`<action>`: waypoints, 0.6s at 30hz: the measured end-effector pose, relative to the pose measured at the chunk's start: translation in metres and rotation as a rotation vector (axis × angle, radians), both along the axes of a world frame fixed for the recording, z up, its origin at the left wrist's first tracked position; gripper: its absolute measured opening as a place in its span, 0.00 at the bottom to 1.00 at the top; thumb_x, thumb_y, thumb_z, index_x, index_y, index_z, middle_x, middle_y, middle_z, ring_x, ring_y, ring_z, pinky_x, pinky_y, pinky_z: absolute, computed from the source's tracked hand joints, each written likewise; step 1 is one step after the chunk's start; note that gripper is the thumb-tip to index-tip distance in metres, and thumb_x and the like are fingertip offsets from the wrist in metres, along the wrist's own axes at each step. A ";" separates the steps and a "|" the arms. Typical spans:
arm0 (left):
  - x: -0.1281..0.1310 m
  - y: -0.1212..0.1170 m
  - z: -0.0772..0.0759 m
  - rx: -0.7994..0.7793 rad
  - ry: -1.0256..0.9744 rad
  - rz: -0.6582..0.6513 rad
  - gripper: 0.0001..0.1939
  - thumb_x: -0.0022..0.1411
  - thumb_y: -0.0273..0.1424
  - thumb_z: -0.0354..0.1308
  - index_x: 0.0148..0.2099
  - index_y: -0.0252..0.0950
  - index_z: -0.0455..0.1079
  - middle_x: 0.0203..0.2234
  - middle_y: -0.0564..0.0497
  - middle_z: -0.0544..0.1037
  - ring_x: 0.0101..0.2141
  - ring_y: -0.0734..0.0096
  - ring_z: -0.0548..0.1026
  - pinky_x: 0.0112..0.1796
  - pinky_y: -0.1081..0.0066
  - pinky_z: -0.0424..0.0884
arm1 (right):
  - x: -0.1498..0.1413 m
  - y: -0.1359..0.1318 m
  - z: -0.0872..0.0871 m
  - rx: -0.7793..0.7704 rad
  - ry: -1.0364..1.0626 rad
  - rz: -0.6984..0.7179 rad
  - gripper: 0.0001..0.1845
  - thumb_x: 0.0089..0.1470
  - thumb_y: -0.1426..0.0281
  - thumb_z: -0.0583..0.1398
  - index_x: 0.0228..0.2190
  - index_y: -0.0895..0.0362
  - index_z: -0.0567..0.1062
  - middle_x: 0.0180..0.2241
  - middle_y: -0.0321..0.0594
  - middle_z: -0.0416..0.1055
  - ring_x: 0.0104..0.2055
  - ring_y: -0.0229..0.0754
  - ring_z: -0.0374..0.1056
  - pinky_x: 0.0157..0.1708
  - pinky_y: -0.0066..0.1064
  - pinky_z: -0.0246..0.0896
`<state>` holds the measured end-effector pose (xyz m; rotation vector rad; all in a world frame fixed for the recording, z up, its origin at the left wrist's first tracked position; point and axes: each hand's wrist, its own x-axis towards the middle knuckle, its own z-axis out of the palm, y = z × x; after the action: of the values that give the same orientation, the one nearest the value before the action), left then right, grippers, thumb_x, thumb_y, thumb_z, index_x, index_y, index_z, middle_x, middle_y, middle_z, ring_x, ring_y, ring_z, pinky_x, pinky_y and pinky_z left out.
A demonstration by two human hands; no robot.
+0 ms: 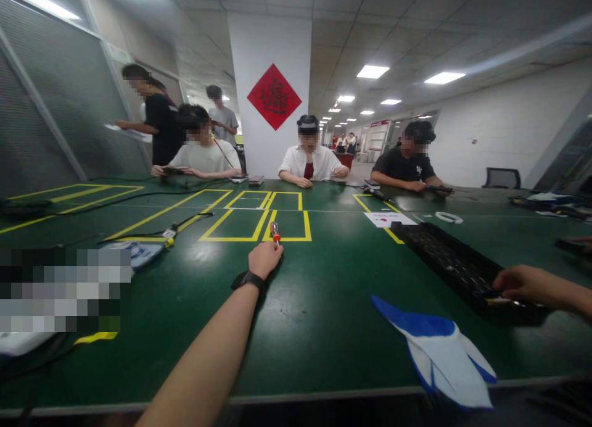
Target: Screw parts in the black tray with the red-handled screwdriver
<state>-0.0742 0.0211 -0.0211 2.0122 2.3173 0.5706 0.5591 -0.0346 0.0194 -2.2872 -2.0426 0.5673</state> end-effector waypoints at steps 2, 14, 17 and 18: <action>0.000 0.000 0.000 -0.002 -0.005 0.003 0.21 0.56 0.44 0.40 0.30 0.39 0.72 0.31 0.47 0.76 0.34 0.62 0.73 0.31 0.70 0.65 | 0.001 0.001 0.003 0.024 -0.028 -0.016 0.12 0.36 0.69 0.60 0.29 0.54 0.77 0.31 0.43 0.75 0.33 0.47 0.70 0.31 0.32 0.62; 0.000 0.002 0.000 0.004 -0.019 0.012 0.20 0.56 0.43 0.42 0.30 0.39 0.72 0.32 0.46 0.76 0.33 0.63 0.73 0.31 0.71 0.65 | -0.025 0.003 0.004 0.065 -0.074 0.054 0.09 0.39 0.65 0.60 0.26 0.54 0.77 0.32 0.53 0.73 0.32 0.41 0.70 0.30 0.30 0.57; 0.000 0.004 -0.001 -0.002 -0.010 0.014 0.21 0.56 0.43 0.42 0.30 0.39 0.72 0.32 0.46 0.76 0.33 0.63 0.72 0.31 0.70 0.64 | -0.029 -0.004 0.013 -0.031 -0.050 0.055 0.13 0.35 0.65 0.63 0.28 0.53 0.77 0.34 0.56 0.72 0.32 0.38 0.69 0.31 0.28 0.55; 0.000 0.004 -0.001 -0.004 -0.007 0.013 0.21 0.56 0.44 0.42 0.30 0.39 0.72 0.32 0.46 0.76 0.33 0.62 0.72 0.31 0.70 0.64 | -0.031 -0.006 0.016 -0.052 -0.048 0.068 0.13 0.35 0.64 0.63 0.28 0.53 0.77 0.34 0.55 0.73 0.32 0.37 0.69 0.31 0.28 0.54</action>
<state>-0.0745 0.0254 -0.0217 1.9917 2.3275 0.5716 0.5278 -0.0407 0.0358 -2.2895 -2.1596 0.5806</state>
